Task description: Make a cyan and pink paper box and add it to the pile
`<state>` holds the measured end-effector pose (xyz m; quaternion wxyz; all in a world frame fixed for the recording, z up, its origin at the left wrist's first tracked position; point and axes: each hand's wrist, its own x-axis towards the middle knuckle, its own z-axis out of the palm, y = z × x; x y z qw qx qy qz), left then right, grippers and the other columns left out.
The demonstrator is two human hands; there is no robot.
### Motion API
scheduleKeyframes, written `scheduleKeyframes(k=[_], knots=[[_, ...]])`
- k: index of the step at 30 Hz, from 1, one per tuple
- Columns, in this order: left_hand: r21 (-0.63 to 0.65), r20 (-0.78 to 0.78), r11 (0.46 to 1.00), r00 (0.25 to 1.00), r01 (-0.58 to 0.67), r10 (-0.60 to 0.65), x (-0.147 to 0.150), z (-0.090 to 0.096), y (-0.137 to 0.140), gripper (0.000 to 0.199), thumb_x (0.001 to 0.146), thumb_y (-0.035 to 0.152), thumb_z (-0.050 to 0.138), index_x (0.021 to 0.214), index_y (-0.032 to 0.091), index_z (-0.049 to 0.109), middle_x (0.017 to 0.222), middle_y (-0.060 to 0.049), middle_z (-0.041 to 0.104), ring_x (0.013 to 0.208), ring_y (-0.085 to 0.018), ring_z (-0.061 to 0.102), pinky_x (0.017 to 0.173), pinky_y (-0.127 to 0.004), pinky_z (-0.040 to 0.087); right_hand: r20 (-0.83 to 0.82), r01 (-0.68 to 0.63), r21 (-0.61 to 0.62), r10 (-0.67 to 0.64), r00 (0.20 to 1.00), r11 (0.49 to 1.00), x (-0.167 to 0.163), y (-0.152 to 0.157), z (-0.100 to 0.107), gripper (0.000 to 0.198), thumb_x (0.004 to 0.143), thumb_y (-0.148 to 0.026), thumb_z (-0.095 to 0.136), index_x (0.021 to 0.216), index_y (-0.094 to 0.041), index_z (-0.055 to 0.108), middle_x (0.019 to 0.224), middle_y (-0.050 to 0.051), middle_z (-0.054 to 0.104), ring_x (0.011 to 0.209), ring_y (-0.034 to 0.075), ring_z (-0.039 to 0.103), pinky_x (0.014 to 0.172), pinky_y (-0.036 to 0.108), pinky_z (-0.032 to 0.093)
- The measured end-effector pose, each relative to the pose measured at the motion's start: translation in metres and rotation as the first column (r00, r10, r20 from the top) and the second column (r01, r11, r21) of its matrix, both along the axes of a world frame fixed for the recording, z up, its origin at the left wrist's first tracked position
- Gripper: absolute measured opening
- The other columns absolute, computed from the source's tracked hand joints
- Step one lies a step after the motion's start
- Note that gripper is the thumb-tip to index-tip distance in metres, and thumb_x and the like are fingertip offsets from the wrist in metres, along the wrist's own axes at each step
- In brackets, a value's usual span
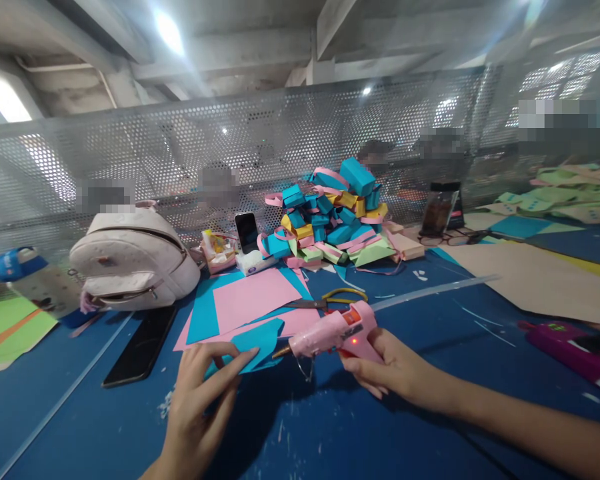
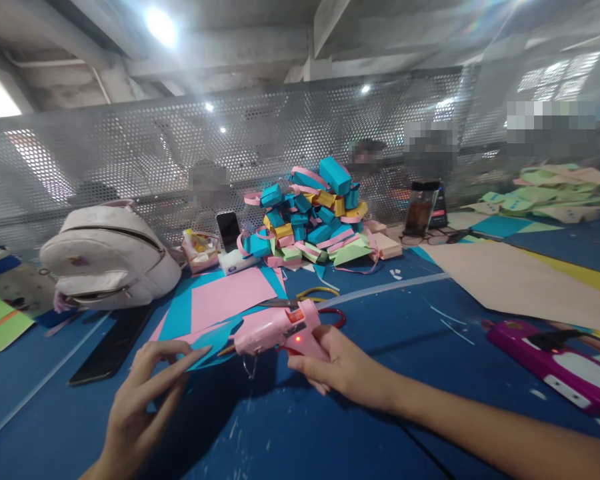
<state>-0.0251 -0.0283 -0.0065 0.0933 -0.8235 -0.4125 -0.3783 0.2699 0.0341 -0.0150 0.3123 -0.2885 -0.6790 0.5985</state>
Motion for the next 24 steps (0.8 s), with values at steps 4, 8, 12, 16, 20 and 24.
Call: scheduleKeyframes(k=[4, 8, 12, 16, 20, 24], knots=[[-0.015, -0.019, 1.0, 1.0, 0.008, -0.008, 0.001, 0.001, -0.001, 0.05, 0.092, 0.002, 0.044, 0.132, 0.029, 0.053, 0.107, -0.004, 0.052, 0.091, -0.019, 0.048, 0.08, -0.034, 0.039, 0.023, 0.008, 0.014, -0.008, 1.0, 1.0, -0.001, 0.0, -0.003, 0.038, 0.084, -0.054, 0.062, 0.088, -0.018, 0.048, 0.052, -0.009, 0.042, 0.043, 0.007, 0.038, 0.044, 0.022, 0.034], [-0.01, -0.003, 1.0, 1.0, 0.006, -0.006, 0.001, 0.001, -0.003, 0.051, 0.091, 0.002, 0.044, 0.132, 0.031, 0.052, 0.107, -0.004, 0.053, 0.093, -0.02, 0.05, 0.081, -0.034, 0.039, 0.033, 0.007, 0.024, -0.008, 0.999, 1.0, -0.003, -0.002, -0.003, 0.042, 0.082, -0.056, 0.062, 0.096, -0.018, 0.049, 0.054, -0.009, 0.042, 0.043, 0.007, 0.038, 0.044, 0.022, 0.035], [-0.032, 0.001, 0.999, 1.0, 0.015, -0.015, 0.001, 0.0, -0.004, 0.05, 0.091, 0.003, 0.044, 0.132, 0.031, 0.052, 0.106, -0.005, 0.054, 0.095, -0.021, 0.05, 0.082, -0.035, 0.039, 0.033, 0.016, 0.042, -0.017, 0.999, 0.999, -0.005, -0.005, 0.002, 0.042, 0.083, -0.054, 0.062, 0.1, -0.017, 0.051, 0.057, -0.009, 0.042, 0.045, 0.007, 0.039, 0.044, 0.021, 0.036], [-0.032, -0.004, 0.999, 1.0, 0.013, -0.013, 0.002, 0.0, -0.003, 0.049, 0.092, 0.004, 0.043, 0.132, 0.031, 0.053, 0.106, -0.005, 0.054, 0.095, -0.021, 0.05, 0.083, -0.036, 0.039, 0.017, 0.011, 0.094, -0.013, 1.0, 0.996, -0.008, -0.007, 0.006, 0.038, 0.083, -0.05, 0.063, 0.099, -0.018, 0.052, 0.06, -0.008, 0.044, 0.044, 0.006, 0.04, 0.043, 0.02, 0.037], [-0.023, -0.022, 1.0, 1.0, -0.002, 0.002, 0.004, 0.001, -0.003, 0.046, 0.092, 0.004, 0.044, 0.129, 0.029, 0.055, 0.107, -0.006, 0.055, 0.092, -0.021, 0.049, 0.082, -0.036, 0.039, 0.042, 0.019, 0.143, -0.025, 0.999, 0.99, -0.008, -0.008, 0.007, 0.032, 0.085, -0.047, 0.062, 0.094, -0.017, 0.053, 0.058, -0.007, 0.045, 0.045, 0.007, 0.041, 0.043, 0.019, 0.036], [0.006, -0.023, 1.0, 1.0, -0.005, 0.005, 0.006, 0.003, -0.004, 0.045, 0.091, 0.004, 0.043, 0.127, 0.028, 0.058, 0.104, -0.006, 0.057, 0.088, -0.02, 0.05, 0.078, -0.035, 0.041, 0.071, 0.028, 0.188, -0.042, 0.997, 0.982, -0.007, -0.008, 0.006, 0.029, 0.086, -0.044, 0.061, 0.093, -0.017, 0.054, 0.06, -0.006, 0.047, 0.047, 0.007, 0.044, 0.044, 0.019, 0.038]])
